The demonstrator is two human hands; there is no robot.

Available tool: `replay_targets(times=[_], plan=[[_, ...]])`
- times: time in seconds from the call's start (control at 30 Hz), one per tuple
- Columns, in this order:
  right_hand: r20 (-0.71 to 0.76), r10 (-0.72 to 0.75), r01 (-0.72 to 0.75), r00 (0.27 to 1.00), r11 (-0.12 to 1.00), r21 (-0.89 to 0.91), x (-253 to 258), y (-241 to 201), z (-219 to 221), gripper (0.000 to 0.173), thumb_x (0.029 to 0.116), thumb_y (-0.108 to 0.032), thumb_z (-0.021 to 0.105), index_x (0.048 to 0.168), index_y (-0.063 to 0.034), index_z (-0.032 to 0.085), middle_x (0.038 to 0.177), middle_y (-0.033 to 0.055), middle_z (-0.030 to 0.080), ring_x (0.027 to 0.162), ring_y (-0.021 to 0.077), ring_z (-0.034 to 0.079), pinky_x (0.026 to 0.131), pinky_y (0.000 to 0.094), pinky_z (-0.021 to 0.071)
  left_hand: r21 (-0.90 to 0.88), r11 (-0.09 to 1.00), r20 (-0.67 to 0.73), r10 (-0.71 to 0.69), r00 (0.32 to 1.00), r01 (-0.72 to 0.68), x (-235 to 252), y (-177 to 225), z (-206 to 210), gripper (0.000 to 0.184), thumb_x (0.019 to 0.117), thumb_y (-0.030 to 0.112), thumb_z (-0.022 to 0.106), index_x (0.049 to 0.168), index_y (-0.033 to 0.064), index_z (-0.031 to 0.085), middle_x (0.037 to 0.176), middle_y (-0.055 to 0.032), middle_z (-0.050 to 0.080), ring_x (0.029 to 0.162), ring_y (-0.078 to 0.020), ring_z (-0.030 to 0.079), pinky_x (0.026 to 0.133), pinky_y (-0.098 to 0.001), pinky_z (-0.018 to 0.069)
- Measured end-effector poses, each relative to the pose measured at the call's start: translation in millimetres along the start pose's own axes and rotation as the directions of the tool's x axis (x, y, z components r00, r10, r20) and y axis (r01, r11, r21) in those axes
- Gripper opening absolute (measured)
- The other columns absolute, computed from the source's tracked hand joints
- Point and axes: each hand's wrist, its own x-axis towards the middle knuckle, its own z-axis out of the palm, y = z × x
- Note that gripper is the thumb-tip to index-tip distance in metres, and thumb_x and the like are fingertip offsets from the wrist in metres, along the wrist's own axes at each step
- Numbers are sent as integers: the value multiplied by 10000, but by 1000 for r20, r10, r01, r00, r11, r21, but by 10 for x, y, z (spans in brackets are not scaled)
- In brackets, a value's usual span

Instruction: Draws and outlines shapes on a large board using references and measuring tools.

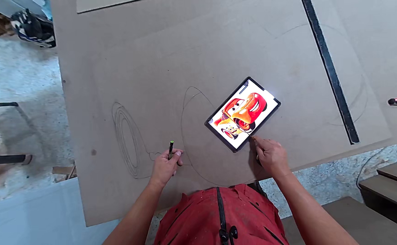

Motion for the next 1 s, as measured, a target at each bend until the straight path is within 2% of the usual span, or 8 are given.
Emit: replay_targets(times=[0.43, 0.57, 1.0], plan=[[-5, 1, 0, 1000, 1000, 11, 6, 6, 8, 311, 1029, -198, 542, 1256, -224, 753, 940, 13, 765, 894, 211, 713, 808, 459, 563, 11, 1000, -7, 26, 1000, -26, 20, -26, -14, 209, 1069, 133, 552, 1148, 46, 724, 688, -103, 681, 385, -139, 467, 364, -261, 398], [12, 9, -9, 1000, 1000, 18, 6, -6, -15, 307, 1028, -193, 552, 1262, -228, 748, 931, 27, 761, 898, 231, 712, 802, 482, 565, 50, 999, 0, 12, 1000, -12, 14, -3, -16, 221, 1072, 155, 551, 1173, 50, 718, 692, -90, 688, 392, -133, 471, 375, -270, 403], [-2, 10, -10, 1000, 1000, 16, 3, 8, 13, 314, 1027, -197, 544, 1261, -236, 750, 946, 13, 765, 914, 210, 715, 821, 465, 565, 33, 999, 9, -12, 1000, 11, 25, -7, -29, 217, 1072, 162, 554, 1160, 51, 718, 676, -99, 677, 381, -141, 465, 368, -270, 407]])
